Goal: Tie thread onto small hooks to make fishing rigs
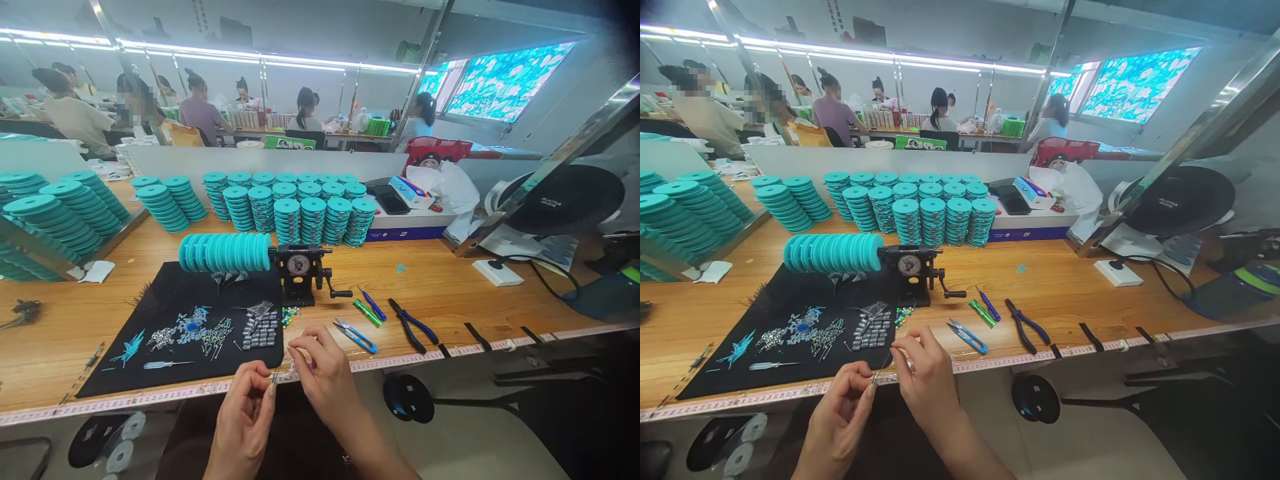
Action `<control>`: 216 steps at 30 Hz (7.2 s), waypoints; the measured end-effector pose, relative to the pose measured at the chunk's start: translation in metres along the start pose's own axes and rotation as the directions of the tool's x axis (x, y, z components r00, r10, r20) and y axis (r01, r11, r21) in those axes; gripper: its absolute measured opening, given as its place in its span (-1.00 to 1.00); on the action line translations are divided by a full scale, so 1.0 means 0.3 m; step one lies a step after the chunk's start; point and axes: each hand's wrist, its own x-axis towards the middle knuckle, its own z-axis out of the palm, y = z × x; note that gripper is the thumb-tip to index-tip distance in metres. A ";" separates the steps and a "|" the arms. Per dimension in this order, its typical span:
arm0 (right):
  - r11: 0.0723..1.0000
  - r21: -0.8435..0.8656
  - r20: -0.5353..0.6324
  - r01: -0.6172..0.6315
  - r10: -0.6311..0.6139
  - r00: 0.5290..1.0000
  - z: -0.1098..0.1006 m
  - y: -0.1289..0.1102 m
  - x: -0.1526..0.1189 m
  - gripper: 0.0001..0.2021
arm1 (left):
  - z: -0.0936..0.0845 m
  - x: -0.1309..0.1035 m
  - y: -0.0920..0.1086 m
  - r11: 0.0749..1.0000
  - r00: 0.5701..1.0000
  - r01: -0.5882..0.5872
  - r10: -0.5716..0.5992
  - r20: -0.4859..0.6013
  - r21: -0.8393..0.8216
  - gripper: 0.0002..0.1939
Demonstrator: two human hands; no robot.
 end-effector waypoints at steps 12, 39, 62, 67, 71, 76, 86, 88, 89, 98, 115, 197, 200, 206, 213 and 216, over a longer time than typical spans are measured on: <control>0.988 -0.142 0.117 0.053 -0.036 0.992 0.021 -0.009 0.118 -0.87 | -0.034 0.034 -0.039 0.972 0.980 -0.124 0.088 0.177 0.202 -0.82; 0.083 0.890 0.348 -0.448 0.511 0.786 0.211 -0.002 0.000 -0.63 | -0.042 0.053 0.000 0.995 0.996 0.022 -0.030 -0.083 -0.100 -0.71; 0.007 0.888 0.401 -0.460 0.477 0.782 0.211 -0.023 -0.009 -0.65 | -0.024 0.048 0.054 0.767 0.888 0.460 -0.404 0.220 -0.448 -0.62; -0.040 0.881 0.433 -0.471 0.468 0.770 0.207 -0.022 -0.014 -0.64 | -0.024 0.048 0.052 0.769 0.891 0.454 -0.391 0.230 -0.450 -0.63; -0.075 0.869 0.467 -0.489 0.450 0.761 0.204 -0.016 -0.007 -0.61 | -0.026 0.051 0.049 0.772 0.893 0.451 -0.382 0.240 -0.448 -0.63; -0.079 0.866 0.473 -0.494 0.448 0.759 0.205 -0.013 -0.011 -0.66 | -0.034 0.047 0.040 0.774 0.891 0.453 -0.380 0.248 -0.442 -0.65; 0.139 0.876 0.355 -0.462 0.463 0.812 0.158 0.001 -0.061 -0.71 | -0.054 0.053 0.052 0.779 0.858 0.491 -0.353 0.374 -0.390 -0.66; 0.231 0.857 0.334 -0.461 0.432 0.838 0.142 0.008 -0.061 -0.72 | -0.059 0.061 0.061 0.781 0.839 0.510 -0.360 0.408 -0.361 -0.63; 0.265 0.849 0.325 -0.457 0.419 0.848 0.136 0.012 -0.060 -0.73 | -0.062 0.066 0.065 0.778 0.829 0.521 -0.363 0.426 -0.352 -0.62; 0.483 0.801 0.157 -0.355 0.403 0.902 0.146 0.038 -0.062 -0.78 | -0.073 0.092 0.080 0.725 0.750 0.616 -0.419 0.511 -0.309 -0.66; 0.824 0.530 -0.018 -0.199 0.245 0.969 0.099 0.005 -0.113 -0.93 | -0.045 0.087 0.080 0.862 0.884 0.414 -0.305 0.354 -0.291 -0.70; 0.792 0.424 0.236 -0.440 0.373 0.897 0.060 -0.049 -0.203 -0.77 | -0.006 0.073 0.032 0.987 0.941 0.090 -0.040 0.336 -0.134 -0.80; 0.991 0.083 0.042 -0.102 0.099 0.994 0.041 -0.055 -0.207 -0.81 | -0.016 0.074 0.032 0.996 0.944 0.035 -0.005 0.329 -0.085 -0.84; 0.847 -0.294 0.103 0.442 -0.432 0.896 -0.017 -0.047 -0.148 -0.79 | -0.041 0.072 0.042 0.971 0.918 -0.197 0.134 0.372 0.136 -0.85; 0.833 -0.335 0.296 0.439 -0.350 0.889 -0.026 -0.037 -0.008 -0.70 | -0.050 0.078 0.042 0.694 0.797 -0.602 0.487 0.357 0.395 -0.82; 0.928 -0.264 0.304 0.265 -0.180 0.936 -0.010 -0.034 0.035 -0.76 | -0.066 0.095 0.002 0.472 0.653 -0.755 0.604 0.457 0.454 -0.79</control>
